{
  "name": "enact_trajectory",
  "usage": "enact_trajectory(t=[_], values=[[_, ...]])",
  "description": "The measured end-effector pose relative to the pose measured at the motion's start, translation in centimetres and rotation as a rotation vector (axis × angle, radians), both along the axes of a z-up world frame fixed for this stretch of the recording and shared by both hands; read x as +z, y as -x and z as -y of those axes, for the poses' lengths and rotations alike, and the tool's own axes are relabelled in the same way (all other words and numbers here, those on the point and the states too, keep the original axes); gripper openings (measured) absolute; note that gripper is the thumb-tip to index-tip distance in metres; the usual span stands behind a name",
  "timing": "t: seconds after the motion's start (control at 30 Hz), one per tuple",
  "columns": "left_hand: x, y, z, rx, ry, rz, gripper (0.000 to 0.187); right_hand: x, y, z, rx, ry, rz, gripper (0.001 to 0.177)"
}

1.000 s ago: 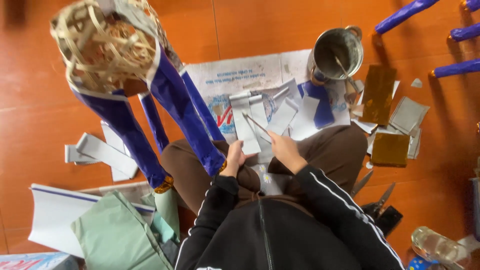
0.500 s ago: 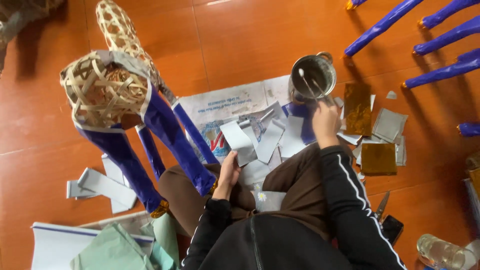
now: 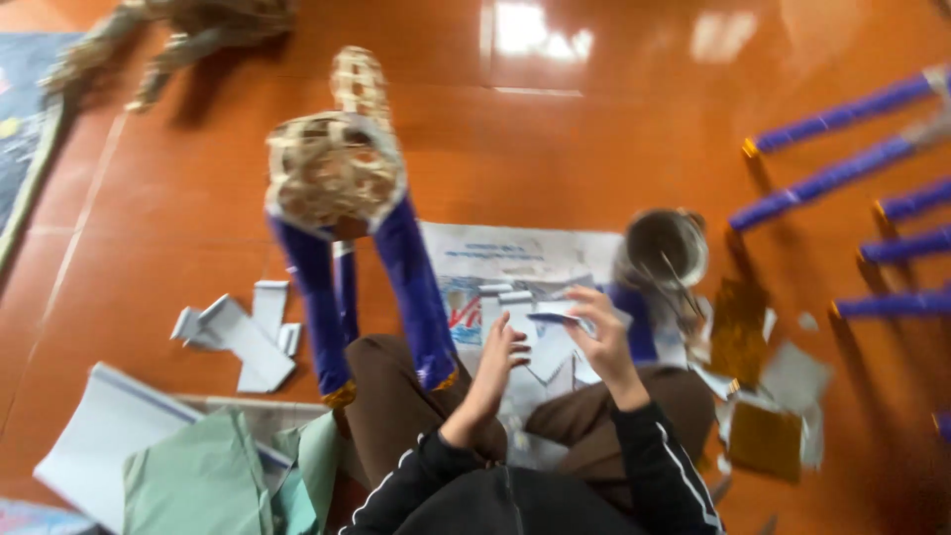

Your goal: Decorating a woven giraffe-shaped souvenir by applying blue and white paper strips with glue and trimming them to size with scissors.

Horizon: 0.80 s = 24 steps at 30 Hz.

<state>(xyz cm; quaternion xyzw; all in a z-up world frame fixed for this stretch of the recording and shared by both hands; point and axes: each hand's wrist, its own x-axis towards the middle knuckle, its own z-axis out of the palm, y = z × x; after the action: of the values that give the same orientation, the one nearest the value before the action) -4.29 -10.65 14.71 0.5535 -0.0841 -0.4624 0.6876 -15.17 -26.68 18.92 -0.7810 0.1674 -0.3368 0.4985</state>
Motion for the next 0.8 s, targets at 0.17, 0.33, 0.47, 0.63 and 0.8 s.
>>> enact_trajectory(t=[0.17,0.33,0.47,0.63,0.8], values=[[8.3,0.0,-2.5,0.173,0.029,0.886,0.047,4.3,-0.3,-3.3,0.189,-0.124,-0.037,0.011],[13.1,-2.4,-5.5,0.210,0.085,1.014,0.020,7.0,-2.4,-4.6,0.380,-0.291,-0.307,0.058],[15.1,-7.3,-10.0,0.511,0.169,0.976,0.010,5.1,-6.4,-3.6,0.421,-0.204,-0.299,0.019],[17.7,-12.5,-14.4,0.809,0.092,0.667,0.015,8.5,-13.7,-5.1,0.418,-0.457,-0.040,0.015],[16.4,-19.5,-15.3,0.909,0.037,0.565,0.023,13.7,-21.4,-8.9,0.232,-0.559,0.107,0.016]])
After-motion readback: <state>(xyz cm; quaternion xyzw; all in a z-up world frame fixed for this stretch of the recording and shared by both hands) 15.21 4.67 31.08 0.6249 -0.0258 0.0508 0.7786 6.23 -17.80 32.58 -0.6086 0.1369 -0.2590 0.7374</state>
